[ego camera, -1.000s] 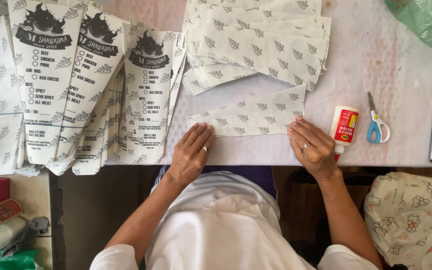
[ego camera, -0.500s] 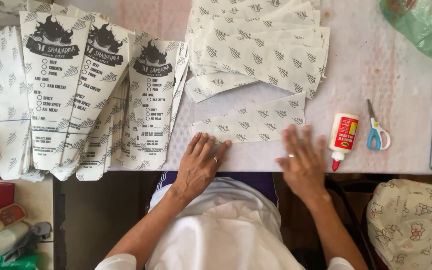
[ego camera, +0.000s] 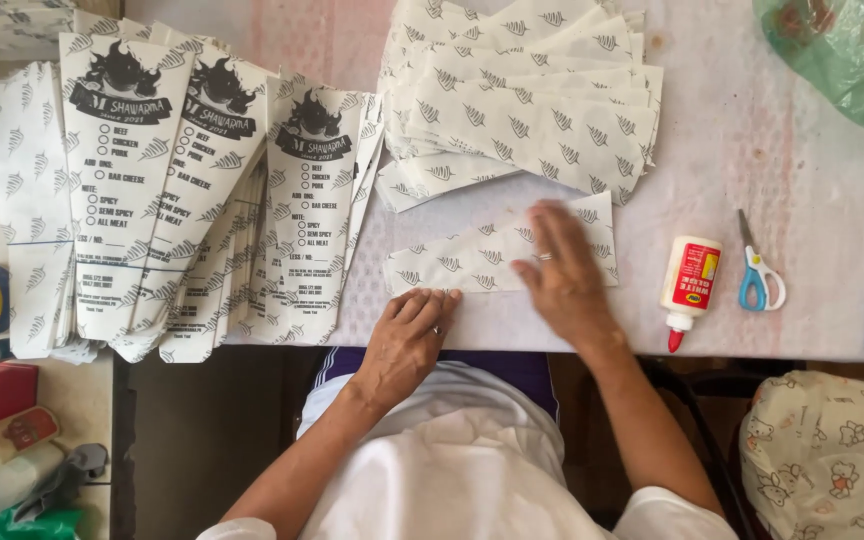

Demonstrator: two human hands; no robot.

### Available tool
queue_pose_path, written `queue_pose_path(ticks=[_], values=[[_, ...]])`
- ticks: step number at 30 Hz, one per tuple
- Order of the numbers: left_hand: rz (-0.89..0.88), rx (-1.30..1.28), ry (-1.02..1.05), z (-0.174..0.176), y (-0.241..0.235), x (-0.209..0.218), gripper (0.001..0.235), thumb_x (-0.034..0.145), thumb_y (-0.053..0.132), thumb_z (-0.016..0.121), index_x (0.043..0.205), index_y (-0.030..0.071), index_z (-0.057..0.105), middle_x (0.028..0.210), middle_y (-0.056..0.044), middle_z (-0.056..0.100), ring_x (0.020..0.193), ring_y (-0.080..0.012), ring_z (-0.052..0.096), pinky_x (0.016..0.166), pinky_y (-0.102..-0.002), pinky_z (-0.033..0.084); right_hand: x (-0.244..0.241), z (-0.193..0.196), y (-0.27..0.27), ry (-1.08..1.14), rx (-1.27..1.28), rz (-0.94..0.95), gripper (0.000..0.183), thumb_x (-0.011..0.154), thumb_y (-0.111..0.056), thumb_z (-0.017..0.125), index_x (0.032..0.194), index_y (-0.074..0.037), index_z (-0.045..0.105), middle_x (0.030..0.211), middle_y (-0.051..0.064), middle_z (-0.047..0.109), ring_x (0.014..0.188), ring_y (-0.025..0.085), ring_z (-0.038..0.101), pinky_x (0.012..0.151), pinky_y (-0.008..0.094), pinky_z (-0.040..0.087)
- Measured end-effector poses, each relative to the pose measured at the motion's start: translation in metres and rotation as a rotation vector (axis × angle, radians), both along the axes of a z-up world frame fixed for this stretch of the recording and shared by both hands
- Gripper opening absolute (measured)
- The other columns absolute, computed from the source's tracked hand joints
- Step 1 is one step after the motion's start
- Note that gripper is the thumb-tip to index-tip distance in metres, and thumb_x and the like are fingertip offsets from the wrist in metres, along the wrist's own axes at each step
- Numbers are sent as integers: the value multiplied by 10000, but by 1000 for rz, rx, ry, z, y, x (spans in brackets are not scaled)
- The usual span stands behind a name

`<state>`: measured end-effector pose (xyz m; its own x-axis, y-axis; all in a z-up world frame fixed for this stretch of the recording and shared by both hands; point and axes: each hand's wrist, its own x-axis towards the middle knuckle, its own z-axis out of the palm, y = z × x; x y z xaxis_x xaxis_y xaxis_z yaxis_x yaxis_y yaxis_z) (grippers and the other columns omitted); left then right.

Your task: Applying glue to paper wrappers and folding them into a specific shape.

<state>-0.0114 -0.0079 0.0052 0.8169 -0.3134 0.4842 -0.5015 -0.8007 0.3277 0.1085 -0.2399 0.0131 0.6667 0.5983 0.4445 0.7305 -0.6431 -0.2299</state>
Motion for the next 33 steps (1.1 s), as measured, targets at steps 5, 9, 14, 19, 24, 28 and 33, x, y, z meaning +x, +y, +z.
queue_pose_path(ticks=[5, 9, 14, 19, 24, 28, 33], values=[[85, -58, -60, -21, -18, 28, 172, 994, 160, 649, 892, 39, 717, 763, -76, 543, 704, -268, 561, 652, -399, 455, 7, 15, -37, -31, -170, -224, 741, 1049, -476, 566, 1500, 109, 502, 1523, 286, 487, 1438, 435, 450, 1186, 512, 358], [112, -25, 9, 14, -58, 70, 145, 958, 28, 623, 906, 0, 756, 911, -79, 577, 821, -218, 505, 671, -342, 442, 3, 10, -39, 60, -235, -230, 808, 1046, -535, 532, 1553, 86, 430, 1575, 295, 419, 1484, 446, 376, 1217, 563, 274], [284, 66, 343, 22, -60, 53, 269, 1038, 138, 590, 1170, -55, 723, 1187, -132, 464, 950, -275, 599, 708, -370, 485, 3, 5, -45, 114, -240, -245, 846, 1052, -565, 483, 1596, 72, 359, 1629, 300, 339, 1521, 473, 270, 1228, 588, 168], [409, 43, 281, 15, -8, 17, 244, 1029, 118, 569, 1174, -50, 669, 1211, -155, 463, 947, -336, 575, 673, -409, 448, 3, 12, -43, 154, -211, -250, 842, 1040, -541, 517, 1587, 80, 367, 1629, 301, 343, 1512, 485, 284, 1219, 610, 170], [546, 255, 401, 15, 8, 11, 464, 1022, 156, 567, 1434, -53, 537, 1190, -96, 429, 1024, -277, 499, 784, -401, 400, 20, 13, -54, 10, -172, -269, 872, 915, -603, 698, 1458, 67, 569, 1495, 233, 538, 1391, 419, 512, 1122, 603, 370], [428, 123, 445, 15, -8, 48, 539, 909, 219, 716, 1357, -45, 574, 1204, -153, 464, 1143, -347, 477, 934, -465, 421, 60, 13, -56, -132, -8, -288, 387, 981, -412, 807, 1194, -91, 775, 1173, 71, 633, 1081, 278, 583, 928, 439, 447], [267, 194, 559, 24, -16, 78, 875, 726, 540, 871, 1328, 28, 494, 1077, -93, 501, 1015, -279, 513, 841, -441, 434, 88, 15, -34, -109, -60, -66, 490, 878, -68, 847, 1344, -13, 707, 1363, 226, 637, 1299, 460, 564, 1027, 534, 478]])
